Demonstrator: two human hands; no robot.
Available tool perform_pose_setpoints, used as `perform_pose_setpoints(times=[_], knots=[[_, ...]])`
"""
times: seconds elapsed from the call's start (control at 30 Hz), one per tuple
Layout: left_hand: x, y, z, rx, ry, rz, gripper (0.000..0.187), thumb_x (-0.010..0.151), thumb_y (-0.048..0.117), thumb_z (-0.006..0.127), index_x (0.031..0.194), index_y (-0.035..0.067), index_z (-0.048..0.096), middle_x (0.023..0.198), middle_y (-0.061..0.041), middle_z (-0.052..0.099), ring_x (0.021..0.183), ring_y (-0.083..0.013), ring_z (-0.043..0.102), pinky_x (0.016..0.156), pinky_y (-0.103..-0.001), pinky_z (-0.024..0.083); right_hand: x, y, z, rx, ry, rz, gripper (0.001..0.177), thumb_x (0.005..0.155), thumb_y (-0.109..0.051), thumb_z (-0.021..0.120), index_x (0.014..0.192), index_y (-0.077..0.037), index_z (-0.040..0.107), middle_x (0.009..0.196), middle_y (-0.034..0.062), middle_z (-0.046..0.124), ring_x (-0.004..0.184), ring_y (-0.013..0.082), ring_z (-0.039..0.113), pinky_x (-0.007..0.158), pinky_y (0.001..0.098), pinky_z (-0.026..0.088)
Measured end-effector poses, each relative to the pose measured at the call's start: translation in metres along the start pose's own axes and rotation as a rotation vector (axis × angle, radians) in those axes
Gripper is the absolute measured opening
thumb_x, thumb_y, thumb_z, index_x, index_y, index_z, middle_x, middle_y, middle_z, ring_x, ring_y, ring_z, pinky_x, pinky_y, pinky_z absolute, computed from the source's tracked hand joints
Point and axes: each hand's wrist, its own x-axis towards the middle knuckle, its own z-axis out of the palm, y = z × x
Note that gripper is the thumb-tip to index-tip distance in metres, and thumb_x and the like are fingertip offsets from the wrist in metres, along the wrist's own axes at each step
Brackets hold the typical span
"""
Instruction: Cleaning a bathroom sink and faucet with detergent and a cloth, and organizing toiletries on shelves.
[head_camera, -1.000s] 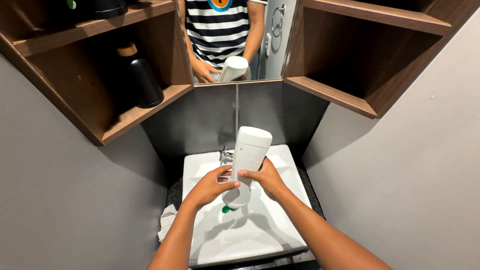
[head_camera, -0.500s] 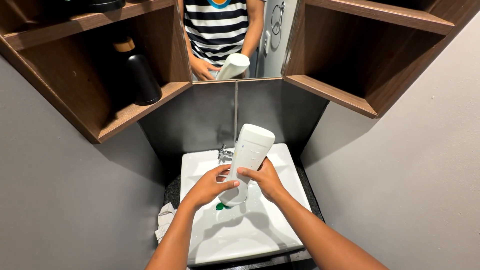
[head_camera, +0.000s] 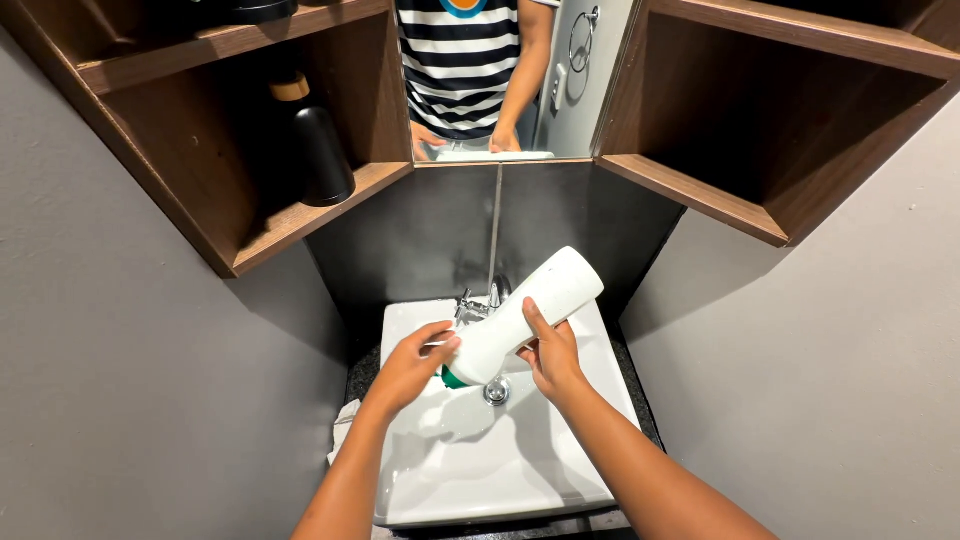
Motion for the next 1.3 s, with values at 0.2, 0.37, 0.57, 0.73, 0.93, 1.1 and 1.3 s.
perform_pose_setpoints(times=[0.2,0.37,0.57,0.73,0.93,1.1,1.3], knots=[[0.003,0.041,0.015,0.074,-0.111,0.039,0.061,0.089,0.048,0.064,0.140,0.014,0.064,0.123,-0.013,0.075,0.109,-0.0218,0.070,0.097,-0.035,0.052,0.009,-0.014,-0.009,0.232,0.122,0.036,0.061,0.092,-0.034,0.070,0.140,-0.003,0.049,0.133,0.0161,0.059,0.123,0.0320,0.061,0.104,0.0544,0.053],[0.034,0.052,0.060,-0.137,-0.052,0.237,0.063,0.097,0.047,0.057,0.149,0.011,0.051,0.144,-0.013,0.062,0.128,-0.0234,0.059,0.108,-0.037,0.043,0.020,-0.031,-0.022,0.624,0.302,0.084,0.061,0.091,-0.034,0.071,0.140,-0.005,0.049,0.134,0.0133,0.057,0.123,0.0316,0.059,0.106,0.0544,0.049],[0.037,0.124,0.116,-0.092,0.074,0.496,0.078,0.089,0.026,0.074,0.151,0.006,0.032,0.146,-0.022,0.047,0.133,-0.0326,0.049,0.106,-0.043,0.041,0.012,-0.059,-0.030,0.827,0.324,0.049,0.059,0.092,-0.040,0.071,0.133,-0.001,0.054,0.130,0.0161,0.060,0.119,0.0312,0.062,0.105,0.0461,0.049],[0.062,0.141,0.155,-0.091,0.191,0.404,0.055,0.084,0.021,0.075,0.132,0.008,0.051,0.122,-0.019,0.066,0.112,-0.0338,0.068,0.096,-0.042,0.052,0.000,-0.083,-0.075,0.455,0.099,0.204,0.070,0.083,-0.053,0.063,0.122,0.005,0.059,0.118,0.0170,0.062,0.097,0.0321,0.068,0.086,0.0448,0.059],[0.079,0.161,0.215,0.082,-0.041,0.585,0.055,0.081,0.014,0.079,0.128,0.006,0.051,0.115,-0.018,0.065,0.106,-0.0366,0.065,0.090,-0.043,0.051,-0.012,-0.117,-0.160,-0.601,0.363,-0.426,0.053,0.085,-0.021,0.087,0.124,0.000,0.057,0.114,0.0155,0.060,0.078,0.0126,0.059,0.066,0.0331,0.050],[0.089,0.168,0.271,0.108,-0.607,0.780,0.056,0.071,-0.001,0.081,0.123,0.008,0.063,0.119,-0.013,0.060,0.111,-0.0308,0.063,0.096,-0.039,0.051,-0.049,-0.151,-0.191,-0.896,0.227,-0.696,0.069,0.069,-0.006,0.084,0.131,-0.009,0.054,0.111,0.0099,0.071,0.094,0.0091,0.067,0.077,0.0286,0.055],[0.089,0.177,0.307,0.168,-0.689,0.640,0.064,0.077,-0.002,0.079,0.136,0.015,0.060,0.122,-0.006,0.066,0.111,-0.0253,0.065,0.098,-0.037,0.051,-0.067,-0.157,-0.185,-0.821,0.582,-0.380,0.045,0.079,-0.015,0.079,0.116,-0.007,0.055,0.084,0.0113,0.075,0.070,0.0303,0.076,0.065,0.0404,0.058]])
